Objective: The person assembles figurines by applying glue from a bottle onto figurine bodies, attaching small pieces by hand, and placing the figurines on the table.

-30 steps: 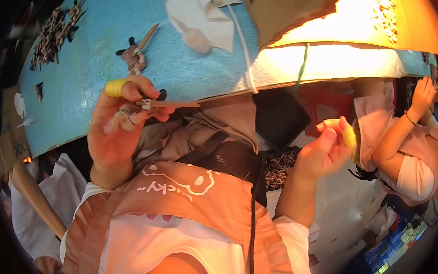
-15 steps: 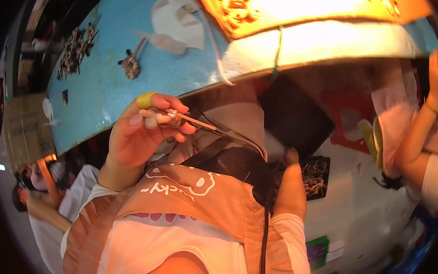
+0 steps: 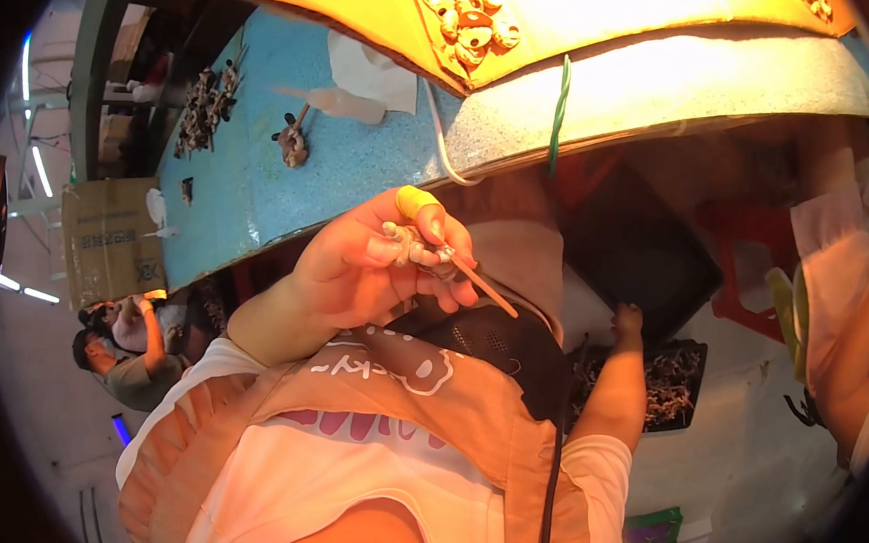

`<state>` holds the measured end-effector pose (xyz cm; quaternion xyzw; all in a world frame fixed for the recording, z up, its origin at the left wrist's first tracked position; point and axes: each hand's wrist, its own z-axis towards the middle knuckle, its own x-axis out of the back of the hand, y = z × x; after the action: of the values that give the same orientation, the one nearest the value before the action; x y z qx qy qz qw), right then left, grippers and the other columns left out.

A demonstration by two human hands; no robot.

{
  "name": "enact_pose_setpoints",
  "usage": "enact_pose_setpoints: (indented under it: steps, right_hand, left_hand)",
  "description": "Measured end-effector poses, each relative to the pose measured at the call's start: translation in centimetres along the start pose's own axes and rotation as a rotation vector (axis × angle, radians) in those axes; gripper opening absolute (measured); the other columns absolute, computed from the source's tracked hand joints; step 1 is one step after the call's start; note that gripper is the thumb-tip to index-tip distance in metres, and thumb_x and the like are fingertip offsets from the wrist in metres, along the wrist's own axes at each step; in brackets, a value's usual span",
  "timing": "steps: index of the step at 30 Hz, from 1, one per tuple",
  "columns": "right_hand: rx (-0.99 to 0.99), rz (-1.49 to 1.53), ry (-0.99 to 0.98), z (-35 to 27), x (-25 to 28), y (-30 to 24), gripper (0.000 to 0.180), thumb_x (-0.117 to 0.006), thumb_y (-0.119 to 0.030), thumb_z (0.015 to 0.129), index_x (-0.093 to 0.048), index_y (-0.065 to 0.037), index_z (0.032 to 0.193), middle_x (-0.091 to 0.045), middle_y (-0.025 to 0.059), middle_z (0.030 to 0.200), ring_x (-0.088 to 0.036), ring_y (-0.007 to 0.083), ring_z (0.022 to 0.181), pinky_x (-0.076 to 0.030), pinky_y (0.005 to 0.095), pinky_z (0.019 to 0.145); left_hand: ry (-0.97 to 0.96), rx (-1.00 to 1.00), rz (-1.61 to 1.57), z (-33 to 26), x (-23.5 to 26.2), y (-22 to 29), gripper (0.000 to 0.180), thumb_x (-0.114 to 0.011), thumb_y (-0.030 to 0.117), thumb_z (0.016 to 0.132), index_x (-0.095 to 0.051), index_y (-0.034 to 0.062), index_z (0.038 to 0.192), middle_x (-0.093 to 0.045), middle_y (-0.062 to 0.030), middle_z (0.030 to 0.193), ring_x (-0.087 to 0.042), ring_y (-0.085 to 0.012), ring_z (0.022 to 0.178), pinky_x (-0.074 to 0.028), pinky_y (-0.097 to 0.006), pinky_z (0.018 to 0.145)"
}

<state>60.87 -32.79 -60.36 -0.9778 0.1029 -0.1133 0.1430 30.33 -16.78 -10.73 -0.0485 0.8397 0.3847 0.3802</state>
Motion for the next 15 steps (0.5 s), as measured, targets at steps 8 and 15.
enact_pose_setpoints:
  steps: [8,15]
  right_hand:
    - [-0.165,0.154,-0.099,1.7,-3.9,2.2,0.024,-0.056,-0.031,0.077,-0.051,-0.016,0.095,-0.044,0.0034,0.079,-0.049,0.0207,0.071,-0.043,0.0385,0.063]
    - [-0.361,0.346,-0.194,3.6,-8.5,4.2,0.026,-0.058,-0.029,0.076,-0.047,-0.012,0.093,-0.038,0.0082,0.065,-0.045,0.0234,0.053,-0.045,0.0372,0.048]
  left_hand:
    - [0.101,-0.501,0.807,0.3,-0.2,-0.1,0.016,-0.051,0.007,0.078,-0.052,0.0037,0.094,-0.050,-0.0157,0.099,-0.053,-0.0207,0.080,-0.044,-0.032,0.074]
    - [-0.040,-0.866,1.605,2.6,2.7,1.5,0.016,-0.051,0.014,0.080,-0.050,0.0077,0.094,-0.046,-0.0171,0.101,-0.050,-0.0272,0.087,-0.043,-0.035,0.075]
